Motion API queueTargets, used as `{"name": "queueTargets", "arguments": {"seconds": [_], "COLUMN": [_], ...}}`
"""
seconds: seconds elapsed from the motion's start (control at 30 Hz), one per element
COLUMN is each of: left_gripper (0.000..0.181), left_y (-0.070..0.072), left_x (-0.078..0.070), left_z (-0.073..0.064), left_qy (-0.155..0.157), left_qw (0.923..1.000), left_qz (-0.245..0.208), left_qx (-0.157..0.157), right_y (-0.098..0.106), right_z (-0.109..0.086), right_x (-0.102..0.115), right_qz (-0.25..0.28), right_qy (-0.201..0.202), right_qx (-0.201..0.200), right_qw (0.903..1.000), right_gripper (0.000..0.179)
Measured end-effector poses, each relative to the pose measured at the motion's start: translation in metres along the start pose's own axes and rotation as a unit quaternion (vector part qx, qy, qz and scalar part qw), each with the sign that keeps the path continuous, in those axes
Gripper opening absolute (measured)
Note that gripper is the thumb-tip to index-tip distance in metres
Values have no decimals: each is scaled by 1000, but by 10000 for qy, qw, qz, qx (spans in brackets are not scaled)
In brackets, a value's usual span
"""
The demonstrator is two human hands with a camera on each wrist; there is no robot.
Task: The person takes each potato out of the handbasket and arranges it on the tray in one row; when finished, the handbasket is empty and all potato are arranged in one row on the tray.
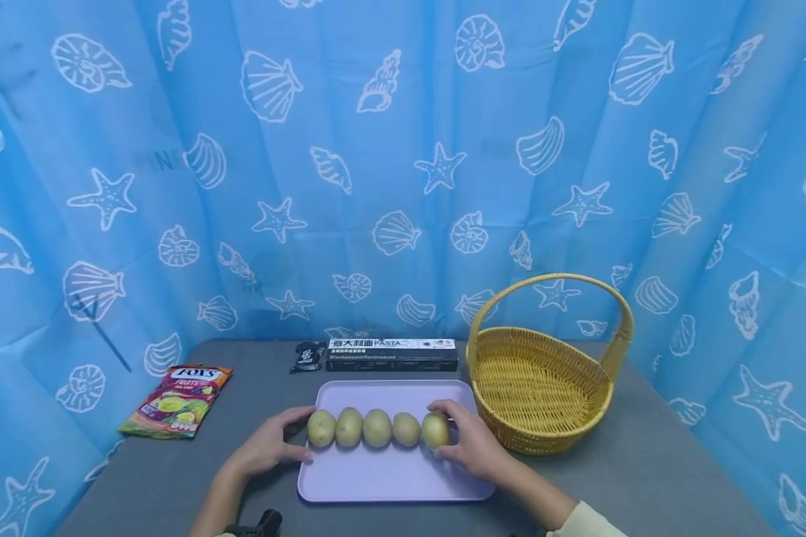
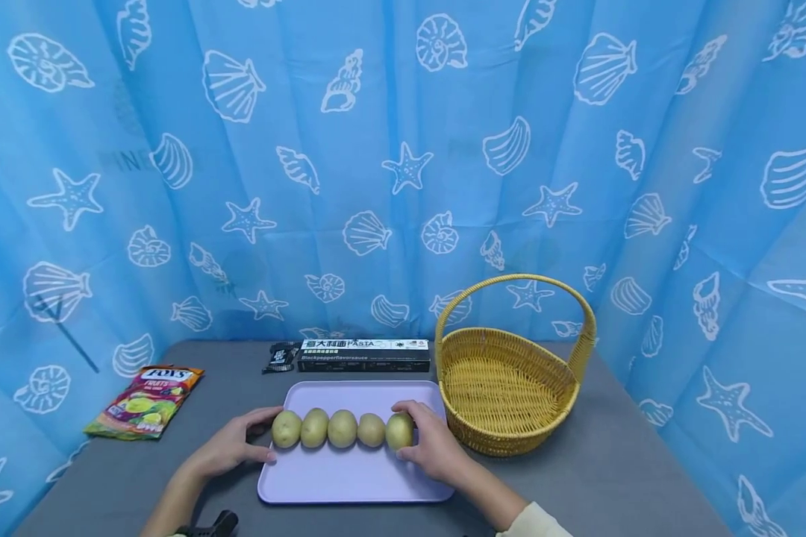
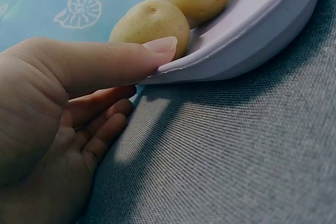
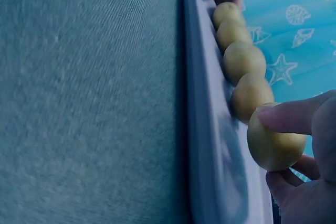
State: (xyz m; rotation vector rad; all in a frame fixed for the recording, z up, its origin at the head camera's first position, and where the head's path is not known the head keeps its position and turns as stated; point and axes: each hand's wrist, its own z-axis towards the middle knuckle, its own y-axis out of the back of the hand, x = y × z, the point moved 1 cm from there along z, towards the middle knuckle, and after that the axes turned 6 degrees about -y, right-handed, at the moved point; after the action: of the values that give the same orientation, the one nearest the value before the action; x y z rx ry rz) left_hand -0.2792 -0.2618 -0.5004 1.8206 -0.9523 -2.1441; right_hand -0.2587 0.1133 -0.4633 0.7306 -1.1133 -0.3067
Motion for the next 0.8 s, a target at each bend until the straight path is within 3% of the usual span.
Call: {"name": "queueTargets", "arguments": {"seconds": [0.17, 0.37, 0.8], "left_gripper": [84, 83, 85], "left_y": [-3, -5, 0], "left_x": [-3, -4, -4], "left_z": [0, 0, -1], "left_qy": [75, 122, 145], "left_qw": [9999, 9999, 9998], "left_qz": [-93, -76, -66], "left_qx": [-20, -62, -83], "right_y": [-3, -4, 4], "right_z": [2, 7, 7], "right_x": [-10, -16, -6], "right_qz": [-226, -69, -275], "right_qy": [-286, -430, -215], "right_qx": [81, 177, 533], "right_qw": [9993, 9989, 9980], "right_gripper": [63, 67, 81]}}
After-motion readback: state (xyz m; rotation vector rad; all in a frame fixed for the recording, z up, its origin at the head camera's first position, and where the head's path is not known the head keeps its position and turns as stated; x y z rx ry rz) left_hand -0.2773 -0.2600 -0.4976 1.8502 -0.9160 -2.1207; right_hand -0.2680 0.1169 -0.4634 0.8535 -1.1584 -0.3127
